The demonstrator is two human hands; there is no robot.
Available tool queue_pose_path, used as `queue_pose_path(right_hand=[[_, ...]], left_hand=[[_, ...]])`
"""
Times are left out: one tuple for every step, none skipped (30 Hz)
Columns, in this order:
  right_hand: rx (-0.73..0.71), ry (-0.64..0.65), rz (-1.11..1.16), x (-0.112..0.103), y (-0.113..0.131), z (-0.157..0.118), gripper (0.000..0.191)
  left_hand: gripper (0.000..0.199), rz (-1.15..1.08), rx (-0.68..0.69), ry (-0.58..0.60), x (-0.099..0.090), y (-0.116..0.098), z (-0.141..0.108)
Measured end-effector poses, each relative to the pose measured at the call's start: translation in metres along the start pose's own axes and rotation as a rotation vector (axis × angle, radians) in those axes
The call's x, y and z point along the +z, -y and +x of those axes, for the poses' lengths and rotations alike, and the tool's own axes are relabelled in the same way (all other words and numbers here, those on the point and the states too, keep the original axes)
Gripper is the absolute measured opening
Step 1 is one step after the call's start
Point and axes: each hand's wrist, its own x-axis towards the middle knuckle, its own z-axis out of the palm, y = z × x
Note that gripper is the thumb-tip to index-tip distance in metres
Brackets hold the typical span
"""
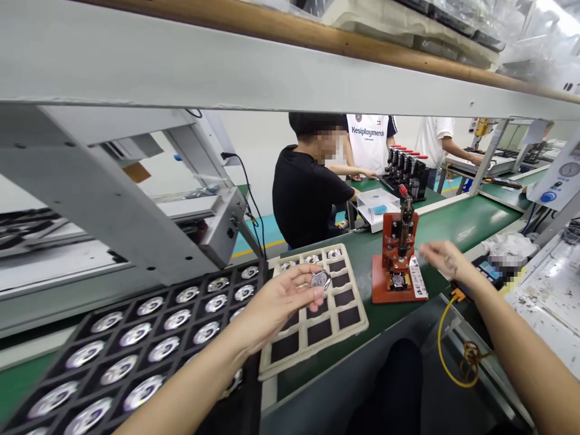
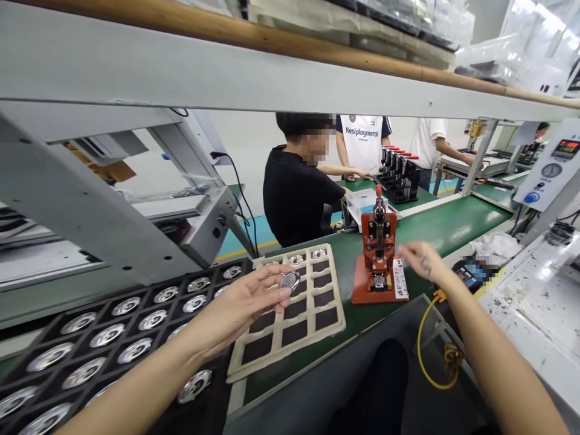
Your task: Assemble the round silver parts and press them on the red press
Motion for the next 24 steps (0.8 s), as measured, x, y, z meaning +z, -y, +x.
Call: queue_pose_path(right_hand=[[0.008,-0.072,0.018,-0.011,0.013,0.017,0.064],[0.007,-0.126,0.042,-0.019,0.028,0.036,0.071],[-0.001,-0.151,0.072,-0.024,0.046,0.054,0.075],[-0.017,-0.146,0.106,-0.027,0.067,0.069,0.08],[-0.042,-0.127,0.139,-0.028,0.087,0.079,0.083],[-0.089,-0.123,0.179,-0.026,0.107,0.082,0.081],[-0.172,-0.166,0.224,-0.024,0.125,0.079,0.074],[-0.252,-0.23,0.238,-0.02,0.14,0.069,0.064],[-0.321,-0.301,0.221,-0.016,0.149,0.054,0.054],[-0.375,-0.372,0.188,-0.01,0.154,0.035,0.046],[-0.417,-0.42,0.137,-0.005,0.153,0.016,0.038],[-0.458,-0.445,0.075,0.001,0.148,-0.003,0.032],[-0.506,-0.446,0.014,0.007,0.14,-0.018,0.027],[-0.552,-0.435,-0.036,0.012,0.13,-0.03,0.024],[-0.592,-0.417,-0.073,0.017,0.119,-0.039,0.022],[-0.623,-0.395,-0.098,0.021,0.11,-0.043,0.02],[-0.641,-0.373,-0.114,0.024,0.102,-0.046,0.019],[-0.644,-0.345,-0.135,0.026,0.096,-0.048,0.019],[-0.636,-0.316,-0.162,0.027,0.093,-0.05,0.019],[-0.623,-0.29,-0.196,0.028,0.091,-0.054,0.022],[-0.604,-0.276,-0.227,0.029,0.091,-0.06,0.029],[-0.577,-0.285,-0.244,0.03,0.092,-0.069,0.035],[-0.544,-0.314,-0.237,0.032,0.094,-0.08,0.04],[-0.501,-0.352,-0.201,0.034,0.096,-0.093,0.039]], left_hand=[[0.054,-0.006,-0.001,-0.009,0.003,-0.003,-0.004],[0.053,-0.004,0.007,-0.006,0.007,-0.006,-0.007],[0.053,0.003,0.019,0.009,0.012,-0.008,-0.008],[0.053,0.012,0.032,0.031,0.018,-0.009,-0.01],[0.054,0.023,0.042,0.055,0.023,-0.009,-0.011],[0.054,0.037,0.047,0.08,0.029,-0.009,-0.013],[0.053,0.054,0.045,0.101,0.033,-0.009,-0.016],[0.052,0.071,0.041,0.113,0.035,-0.008,-0.019],[0.051,0.087,0.038,0.118,0.036,-0.008,-0.022],[0.05,0.1,0.038,0.115,0.036,-0.008,-0.025],[0.049,0.109,0.04,0.11,0.036,-0.007,-0.027],[0.048,0.112,0.044,0.102,0.035,-0.007,-0.029],[0.048,0.112,0.046,0.096,0.035,-0.008,-0.031],[0.048,0.111,0.045,0.098,0.036,-0.008,-0.031],[0.049,0.108,0.042,0.105,0.038,-0.008,-0.031],[0.049,0.097,0.037,0.114,0.042,-0.008,-0.031],[0.051,0.078,0.031,0.122,0.046,-0.009,-0.031],[0.054,0.053,0.026,0.132,0.052,-0.009,-0.031],[0.058,0.024,0.021,0.145,0.057,-0.009,-0.031],[0.061,-0.005,0.017,0.157,0.063,-0.009,-0.032],[0.065,-0.029,0.012,0.172,0.068,-0.009,-0.033],[0.067,-0.045,0.006,0.192,0.074,-0.01,-0.035],[0.068,-0.054,0.003,0.21,0.079,-0.011,-0.036],[0.067,-0.057,0.0,0.227,0.084,-0.012,-0.038]])
